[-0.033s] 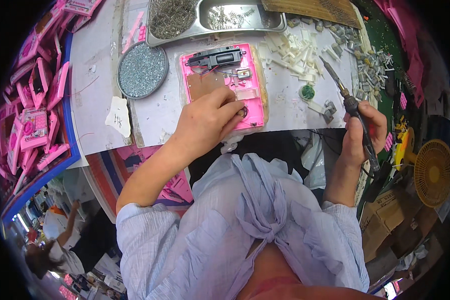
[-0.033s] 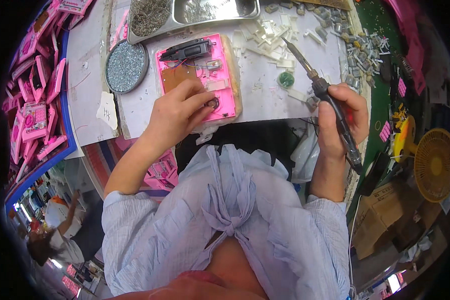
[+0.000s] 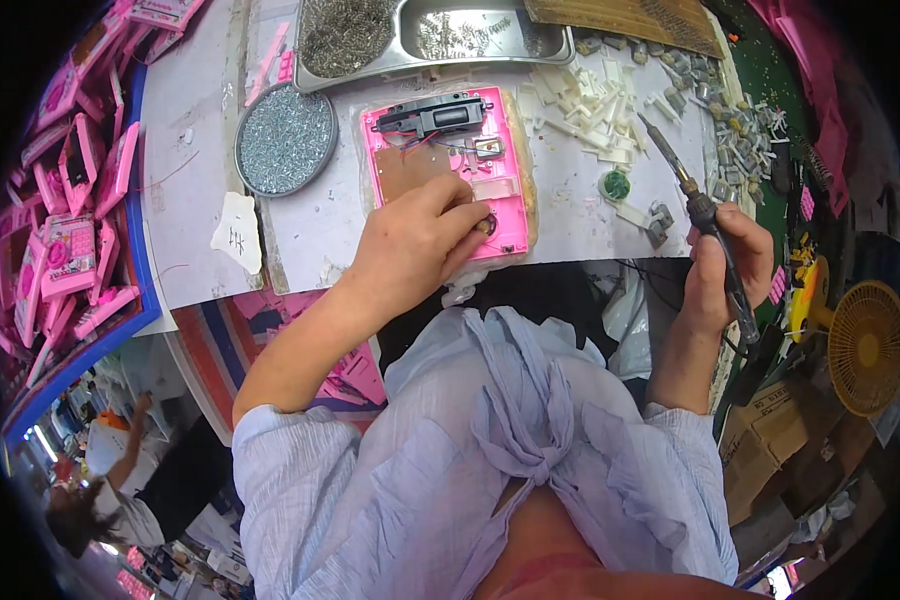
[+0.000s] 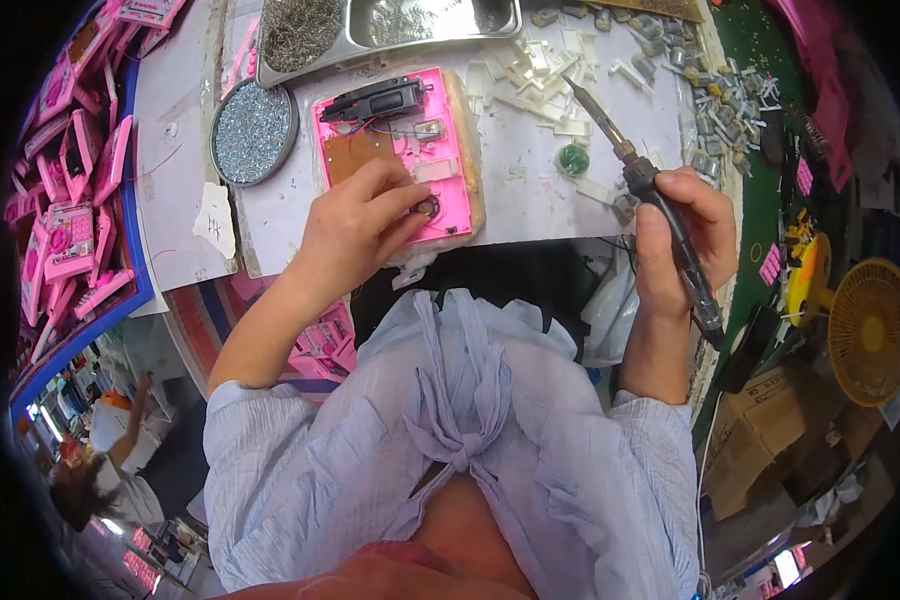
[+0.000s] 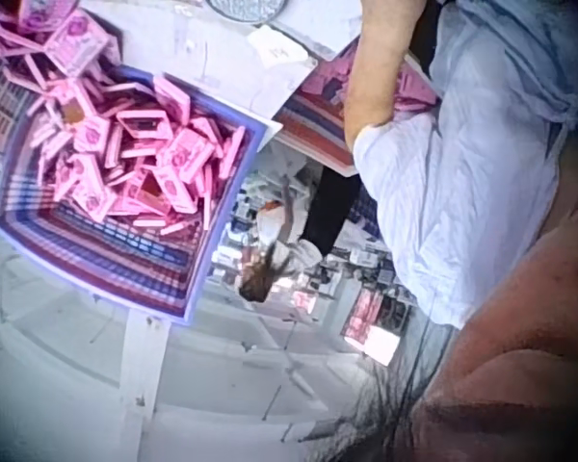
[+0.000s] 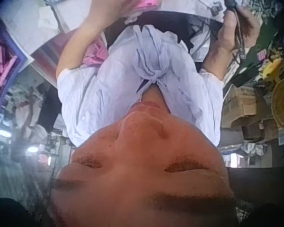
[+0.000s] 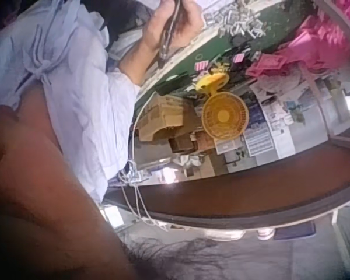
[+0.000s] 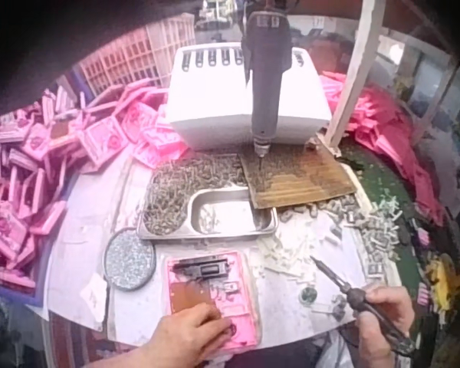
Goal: Assembling the internal components of a pink electronic device by soldering wires and screwing parts together.
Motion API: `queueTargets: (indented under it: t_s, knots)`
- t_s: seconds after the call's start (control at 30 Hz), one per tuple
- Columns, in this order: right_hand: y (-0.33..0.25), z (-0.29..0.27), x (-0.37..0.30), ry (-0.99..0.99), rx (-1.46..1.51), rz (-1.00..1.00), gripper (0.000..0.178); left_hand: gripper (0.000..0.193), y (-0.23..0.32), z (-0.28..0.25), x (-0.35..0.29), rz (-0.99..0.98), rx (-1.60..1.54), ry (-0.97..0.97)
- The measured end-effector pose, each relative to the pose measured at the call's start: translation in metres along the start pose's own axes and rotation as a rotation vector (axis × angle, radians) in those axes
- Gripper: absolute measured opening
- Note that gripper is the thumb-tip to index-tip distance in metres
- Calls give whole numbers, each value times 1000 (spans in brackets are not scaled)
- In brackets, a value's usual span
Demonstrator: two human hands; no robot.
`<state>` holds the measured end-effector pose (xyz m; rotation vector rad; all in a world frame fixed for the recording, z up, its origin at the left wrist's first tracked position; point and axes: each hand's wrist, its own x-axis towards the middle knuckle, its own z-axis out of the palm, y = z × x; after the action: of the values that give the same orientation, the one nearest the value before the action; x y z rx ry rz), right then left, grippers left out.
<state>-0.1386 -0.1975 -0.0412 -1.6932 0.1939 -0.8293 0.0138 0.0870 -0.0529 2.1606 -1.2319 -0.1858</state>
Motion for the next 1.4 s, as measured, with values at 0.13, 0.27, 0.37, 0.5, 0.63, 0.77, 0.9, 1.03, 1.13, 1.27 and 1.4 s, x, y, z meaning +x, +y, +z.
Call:
queueTargets:
  t_s: [0.13, 0.27, 0.37, 0.5, 0.63, 0.77, 0.9, 1.03, 1.13, 1.27, 1.4]
  knots:
    - [1, 1, 1, -4, -5, -8, 34, 24, -6, 3, -1, 8, -64, -8]
    - [0, 2, 4, -26, 31, 6, 34, 21, -9, 1, -2, 17, -71, -15]
    - [0, 4, 3, -35, 41, 14, 34, 22, -12, 4, -4, 47, -54, 22]
    - [2, 5, 2, -33, 16, 12, 34, 23, -18, 4, -6, 42, -122, 38]
    - [2, 6, 2, -32, 7, 9, 34, 22, -18, -1, 0, 55, -94, -19]
    - [0, 4, 4, -37, 11, 10, 33, 22, -15, 1, 0, 75, -90, 4]
    - [7, 0, 6, -35, 26, 1, 32, 23, -18, 2, 5, 44, -99, 296]
    - [10, 6, 12, -71, -16, 43, 32, 23, -16, 0, 22, 4, 24, 247]
    - [3, 7, 6, 28, -259, -20, 30, 13, -35, 25, 14, 173, 80, 240]
    - [41, -34, 13, 64, -231, -44, 24, 12, -31, 47, 35, 51, -120, 319]
    - [43, -41, 8, -69, -218, -22, 27, 14, -5, 47, 11, -8, 11, 208]
